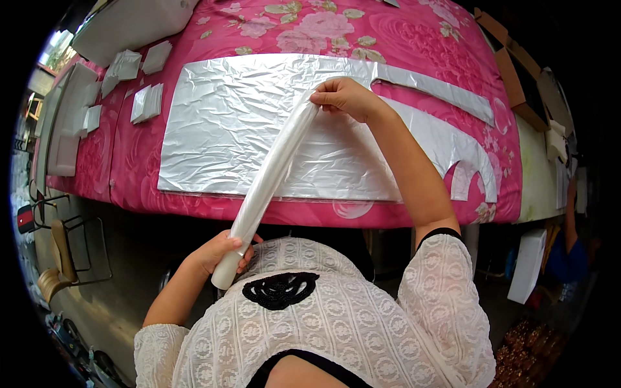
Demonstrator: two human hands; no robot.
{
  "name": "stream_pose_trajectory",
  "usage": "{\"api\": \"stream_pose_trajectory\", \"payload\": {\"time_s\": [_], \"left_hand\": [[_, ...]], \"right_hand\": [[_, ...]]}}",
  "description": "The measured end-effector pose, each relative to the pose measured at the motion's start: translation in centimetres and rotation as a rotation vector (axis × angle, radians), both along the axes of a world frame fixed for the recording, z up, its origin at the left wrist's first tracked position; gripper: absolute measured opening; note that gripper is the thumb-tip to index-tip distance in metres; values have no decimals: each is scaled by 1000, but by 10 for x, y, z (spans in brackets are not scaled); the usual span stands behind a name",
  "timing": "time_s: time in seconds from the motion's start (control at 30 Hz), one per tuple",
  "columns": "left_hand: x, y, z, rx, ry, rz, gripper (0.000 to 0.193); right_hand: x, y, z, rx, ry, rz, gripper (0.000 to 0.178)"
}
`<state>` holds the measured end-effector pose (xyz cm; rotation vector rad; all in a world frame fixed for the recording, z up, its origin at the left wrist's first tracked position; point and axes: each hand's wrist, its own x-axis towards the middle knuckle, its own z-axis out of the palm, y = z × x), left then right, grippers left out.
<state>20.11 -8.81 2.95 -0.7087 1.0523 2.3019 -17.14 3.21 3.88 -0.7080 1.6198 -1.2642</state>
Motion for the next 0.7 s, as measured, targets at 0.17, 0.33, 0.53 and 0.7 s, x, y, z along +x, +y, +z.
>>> {"api": "stream_pose_trajectory", "payload": {"time_s": [0.17,0.33,0.53,0.7], "left_hand": [[14,-9,-1,-3,51,-107,67],[55,-38,-2,-53,-63,-315,56],[15,-69,37,-300,83,-628,44],[-104,-54,68,-1485,564,-759,41]], "right_hand": [[-48,26,-4,37,182,-276,21],[-141,120,-11,75,368,-641,18],[-122,113,-10,41,446,-578,20],[-72,47,-4,48,226,-379,19]]}}
